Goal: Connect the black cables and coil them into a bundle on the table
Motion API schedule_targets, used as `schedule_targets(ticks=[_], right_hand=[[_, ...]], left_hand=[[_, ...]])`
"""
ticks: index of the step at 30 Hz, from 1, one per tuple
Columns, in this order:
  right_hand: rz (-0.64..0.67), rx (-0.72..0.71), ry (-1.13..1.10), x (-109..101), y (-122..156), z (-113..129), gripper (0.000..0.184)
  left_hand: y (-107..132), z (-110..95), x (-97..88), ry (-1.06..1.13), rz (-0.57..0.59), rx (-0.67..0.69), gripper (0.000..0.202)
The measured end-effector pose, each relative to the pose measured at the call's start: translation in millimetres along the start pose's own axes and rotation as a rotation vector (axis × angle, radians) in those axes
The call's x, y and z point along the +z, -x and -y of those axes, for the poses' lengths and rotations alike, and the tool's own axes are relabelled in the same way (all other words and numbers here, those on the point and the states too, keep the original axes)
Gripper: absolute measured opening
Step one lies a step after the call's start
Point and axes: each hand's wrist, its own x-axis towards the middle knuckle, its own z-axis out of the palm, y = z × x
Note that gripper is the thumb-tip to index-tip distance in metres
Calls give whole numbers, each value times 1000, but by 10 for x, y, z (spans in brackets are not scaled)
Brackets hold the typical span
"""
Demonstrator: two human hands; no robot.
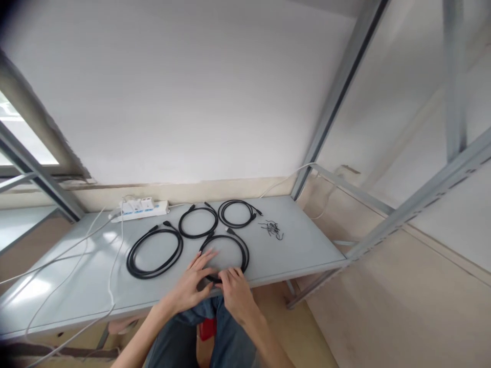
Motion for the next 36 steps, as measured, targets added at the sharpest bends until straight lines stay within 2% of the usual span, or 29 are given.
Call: schedule_targets(ticks=[3,4,6,8,11,14,16,18,23,26,30,33,36], right_hand=[[41,-86,26,-192,-249,-27,12],[73,-125,45,-286,-376,-37,13],[135,-270,120,-499,-674,-56,15],[200,-429,209,-718,-986,-71,16],[247,-540,248,-989,-1372,-66,31],[173,-608,289,-1077,-1621,-59,29],[113,-634,312,-977,-1758,-101,24],[79,-624,296,-753,-1903,-205,25],[152,-447,247,-31,-2224,-560,19],[173,-366,185,225,-2261,-710,16],[111,-318,77,303,-2188,-904,13],[52,-233,-12,280,-2153,-1066,7],[76,-209,-76,284,-2130,-1131,8]], left_hand=[[-82,91,-40,-10,-55,16,8],[-136,145,-63,-26,-58,-1,8],[-275,267,-141,-77,-27,-55,24],[-425,373,-278,-137,-27,-34,33],[-588,462,-569,-274,-164,109,40],[-651,542,-825,-411,-305,161,42],[-683,658,-899,-475,-373,150,42],[-748,842,-886,-524,-396,124,41],[-1015,1404,-671,-524,-302,20,32],[-1106,1657,-597,-444,-214,-20,28],[-1108,1837,-639,-289,-223,-20,33],[-1090,1875,-693,-204,-248,0,35],[-1072,1875,-703,-242,-251,-1,33]])
